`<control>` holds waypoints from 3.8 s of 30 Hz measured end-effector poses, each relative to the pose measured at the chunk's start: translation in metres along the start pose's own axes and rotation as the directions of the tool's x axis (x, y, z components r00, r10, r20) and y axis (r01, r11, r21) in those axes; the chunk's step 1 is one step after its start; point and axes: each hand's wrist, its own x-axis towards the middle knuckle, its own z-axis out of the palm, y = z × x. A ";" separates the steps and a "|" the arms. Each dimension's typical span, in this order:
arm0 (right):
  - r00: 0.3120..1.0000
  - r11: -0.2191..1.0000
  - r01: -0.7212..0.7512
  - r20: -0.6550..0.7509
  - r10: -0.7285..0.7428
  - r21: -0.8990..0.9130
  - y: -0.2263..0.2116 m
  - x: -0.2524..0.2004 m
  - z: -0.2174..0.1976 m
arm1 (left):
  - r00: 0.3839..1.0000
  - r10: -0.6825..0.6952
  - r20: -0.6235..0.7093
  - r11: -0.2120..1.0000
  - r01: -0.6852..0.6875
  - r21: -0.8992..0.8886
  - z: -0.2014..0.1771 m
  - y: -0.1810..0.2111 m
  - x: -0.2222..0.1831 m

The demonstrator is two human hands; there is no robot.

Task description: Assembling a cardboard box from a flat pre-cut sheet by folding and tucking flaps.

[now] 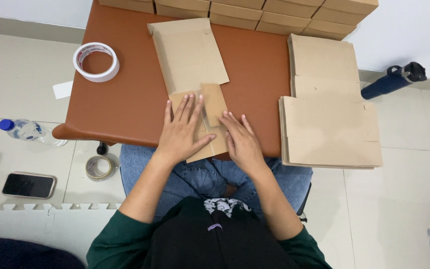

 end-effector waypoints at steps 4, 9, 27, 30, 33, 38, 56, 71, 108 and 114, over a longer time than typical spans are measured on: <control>0.996 0.994 0.059 0.069 -0.053 -0.088 0.014 -0.002 0.007 | 0.999 0.000 0.035 1.000 0.000 0.016 0.003 -0.003 0.000; 0.982 0.986 0.067 0.187 -0.037 -0.154 0.028 0.022 0.013 | 0.999 0.009 0.049 1.000 -0.009 0.007 0.004 -0.003 0.001; 0.987 0.955 0.025 0.157 0.022 -0.296 0.027 0.074 0.027 | 0.997 0.063 0.048 0.995 -0.066 0.073 0.006 -0.007 -0.007; 0.989 0.952 0.021 0.148 0.025 -0.307 0.023 0.063 0.027 | 0.995 0.078 0.065 0.995 -0.082 0.056 0.003 -0.002 -0.016; 0.984 0.926 -0.051 0.137 0.110 -0.373 0.009 0.039 0.024 | 0.988 0.107 0.109 0.993 -0.111 0.035 -0.006 0.006 -0.031; 0.958 0.944 -0.252 0.079 0.274 -0.214 0.013 0.019 0.025 | 0.984 0.122 0.128 0.992 -0.127 0.026 -0.011 0.011 -0.040; 0.986 0.986 -0.084 0.132 0.103 -0.142 0.018 0.064 0.022 | 0.987 0.134 0.086 0.991 -0.134 -0.005 -0.009 0.008 -0.041; 0.919 0.911 -0.381 -0.175 0.354 -0.160 0.078 0.099 0.040 | 0.988 0.139 0.067 0.990 -0.140 0.016 -0.005 0.007 -0.043; 0.973 0.961 -0.231 -0.055 0.225 -0.150 0.089 0.175 0.061 | 0.985 0.160 0.070 0.987 -0.161 0.021 -0.005 0.005 -0.041; 0.980 0.978 -0.126 0.132 0.149 -0.169 0.077 0.176 0.052 | 0.985 0.159 0.073 0.987 -0.161 0.018 -0.005 0.005 -0.041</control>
